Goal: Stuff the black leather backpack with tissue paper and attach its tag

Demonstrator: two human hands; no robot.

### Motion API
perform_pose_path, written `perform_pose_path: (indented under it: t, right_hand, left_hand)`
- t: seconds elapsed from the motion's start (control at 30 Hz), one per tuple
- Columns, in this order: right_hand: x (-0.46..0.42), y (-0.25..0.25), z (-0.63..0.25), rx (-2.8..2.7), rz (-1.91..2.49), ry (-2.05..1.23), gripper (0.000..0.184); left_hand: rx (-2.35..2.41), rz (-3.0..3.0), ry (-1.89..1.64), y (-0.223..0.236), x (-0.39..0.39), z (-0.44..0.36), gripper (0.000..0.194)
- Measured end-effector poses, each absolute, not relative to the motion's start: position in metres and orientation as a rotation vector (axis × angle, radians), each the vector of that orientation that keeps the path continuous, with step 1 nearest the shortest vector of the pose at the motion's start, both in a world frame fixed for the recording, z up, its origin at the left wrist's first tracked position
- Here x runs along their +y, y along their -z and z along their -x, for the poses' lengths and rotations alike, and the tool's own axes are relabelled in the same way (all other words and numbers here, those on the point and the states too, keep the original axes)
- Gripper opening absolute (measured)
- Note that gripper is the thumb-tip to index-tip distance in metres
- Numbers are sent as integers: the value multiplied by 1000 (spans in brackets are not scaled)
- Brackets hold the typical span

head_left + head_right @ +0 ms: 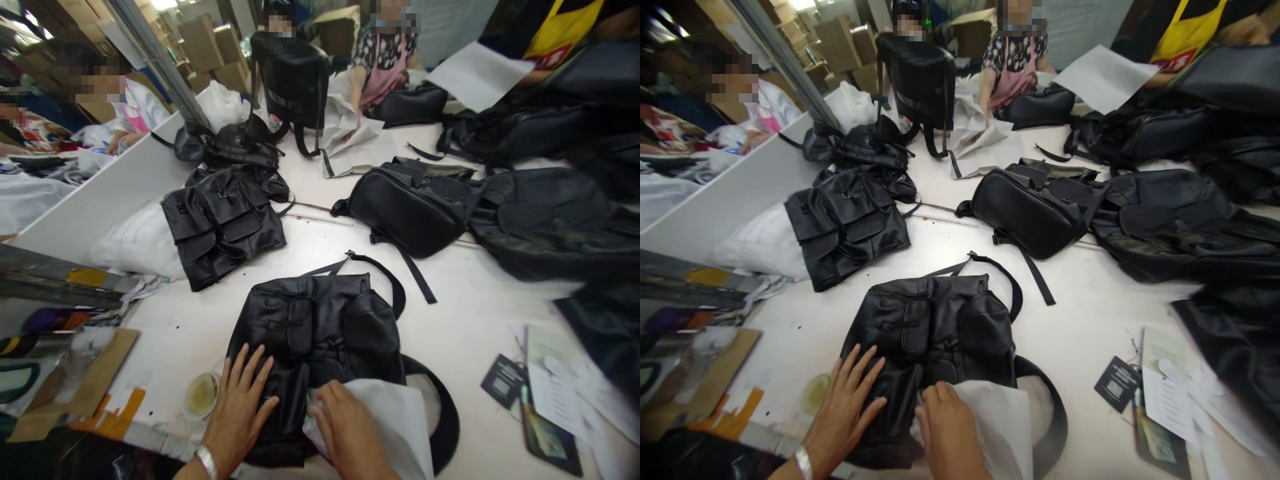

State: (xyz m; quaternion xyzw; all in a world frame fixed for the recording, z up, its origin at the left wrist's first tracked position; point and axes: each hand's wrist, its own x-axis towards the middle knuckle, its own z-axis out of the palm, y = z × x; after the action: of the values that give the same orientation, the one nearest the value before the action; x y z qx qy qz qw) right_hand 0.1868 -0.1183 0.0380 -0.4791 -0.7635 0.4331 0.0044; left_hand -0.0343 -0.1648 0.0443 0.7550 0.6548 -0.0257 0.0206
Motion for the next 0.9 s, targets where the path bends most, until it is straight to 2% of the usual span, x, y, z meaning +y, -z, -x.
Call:
perform_pose_path:
  t: [0.03, 0.1, 0.13, 0.17, 0.27, 0.33, 0.53, 0.67, 0.8, 0.9]
  right_hand:
    - [-125, -41, -189, -2422, 1546, -1423, 28]
    - [-139, -38, -190, -2554, 1630, -1509, 62]
    - [-144, -33, -189, -2643, 1656, -1474, 72]
    - [-148, -26, -188, -2728, 1660, -1385, 70]
    - [-149, -9, -190, -2846, 1591, -1094, 45]
    - [-143, -6, -194, -2831, 1561, -1014, 41]
    - [-121, -9, -190, -2690, 1639, -913, 36]
    - [-120, 0, -186, -2591, 1607, -1012, 32]
    - [-123, 8, -196, -2291, 1431, -1318, 14]
    - [-121, 10, -203, -2053, 1279, -1456, 16]
  left_hand:
    - [1932, -2378, 56, -50, -161, 28, 53]
    - [1657, -2433, 56, -57, -149, 14, 48]
    - [1510, -2448, 79, -57, -141, 6, 48]
    - [1372, -2465, 128, -55, -133, 0, 45]
    - [1073, -2522, 339, -44, -109, -13, 27]
    - [934, -2554, 443, -40, -94, -17, 18]
    - [635, -2551, 557, -48, -63, -25, 29]
    - [580, -2577, 594, -52, -61, -26, 20]
    - [561, -2637, 540, -51, -64, -18, 17]
    - [535, -2655, 497, -52, -62, -11, 9]
